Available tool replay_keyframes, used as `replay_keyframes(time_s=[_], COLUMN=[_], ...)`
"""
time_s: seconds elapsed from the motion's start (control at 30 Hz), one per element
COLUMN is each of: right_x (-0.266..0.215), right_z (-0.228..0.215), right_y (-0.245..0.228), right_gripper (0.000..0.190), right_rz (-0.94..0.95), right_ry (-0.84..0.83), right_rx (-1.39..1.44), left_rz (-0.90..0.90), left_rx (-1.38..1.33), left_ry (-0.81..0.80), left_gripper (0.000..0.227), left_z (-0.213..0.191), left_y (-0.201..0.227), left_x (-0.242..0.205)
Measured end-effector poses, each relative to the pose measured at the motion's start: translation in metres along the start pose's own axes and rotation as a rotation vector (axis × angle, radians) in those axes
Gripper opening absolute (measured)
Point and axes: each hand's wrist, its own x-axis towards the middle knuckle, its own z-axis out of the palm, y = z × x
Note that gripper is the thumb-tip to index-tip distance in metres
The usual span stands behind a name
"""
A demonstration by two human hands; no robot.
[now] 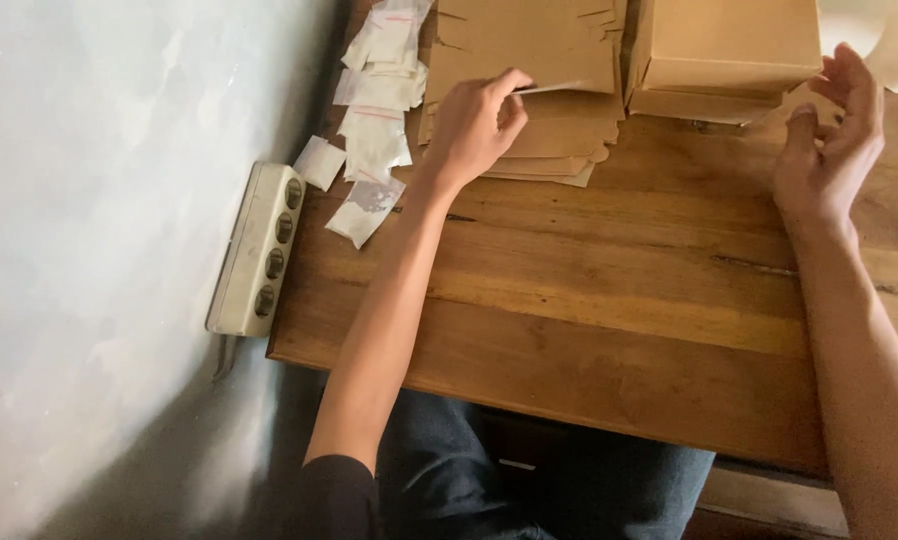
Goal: The person folds a flat cardboard sheet into a small box, tucks flaps to secure the sides, and places the finished box on a stack. They then pick up another flat sheet and begin folding it in the same manner.
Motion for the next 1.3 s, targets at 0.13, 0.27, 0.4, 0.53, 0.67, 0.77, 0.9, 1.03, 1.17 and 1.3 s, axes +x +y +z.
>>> replay_keyframes(time_s=[0.13, 0.27, 0.4, 0.53, 0.67, 0.77, 0.9, 1.03, 1.17, 1.3], right_x=[0.0, 0.001, 0.0, 0.005, 0.005, 0.013, 0.006, -0.011, -0.012, -0.029], right_z=[0.0, -0.001, 0.001, -0.001, -0.002, -0.013, -0.018, -0.003, -0.003, 0.006], right_y=[-0.002, 0.001, 0.001, -0.012, -0.007, -0.038, -0.068, -0.104, -0.145, -0.108], right_gripper=[0.055, 0.057, 0.058, 0.057, 0.065, 0.054, 0.056, 0.047, 0.042, 0.049], right_rz=[0.034, 0.0, 0.002, 0.002, -0.041, -0.05, -0.111, 0.055, 0.398, 0.64], right_ry=[-0.009, -0.008, 0.013, 0.061, 0.182, 0.271, 0.29, 0.127, -0.203, -0.276], right_rx=[0.029, 0.006, 0.064, 0.04, 0.042, 0.001, 0.041, 0.294, 0.637, 0.685], left_rz=[0.02, -0.036, 0.019, 0.003, -0.101, -0.058, -0.069, -0.234, -0.663, -0.852], left_rx=[0.102, 0.166, 0.146, 0.168, 0.147, 0.143, -0.103, -0.285, -0.493, -0.675], left_ry=[0.144, 0.27, 0.437, 0.61, 0.809, 0.863, 0.876, 0.891, 0.746, 0.645], left_gripper=[0.03, 0.03, 0.032, 0.027, 0.018, 0.015, 0.015, 0.022, 0.026, 0.025], left_z=[0.009, -0.002, -0.008, -0.031, -0.06, -0.095, -0.108, -0.099, -0.097, -0.08], left_y=[-0.013, -0.009, -0.016, -0.007, 0.008, 0.04, 0.099, 0.12, 0.129, 0.094], left_x=[0.0, 0.003, 0.005, 0.009, 0.012, 0.013, -0.019, -0.071, -0.099, -0.112])
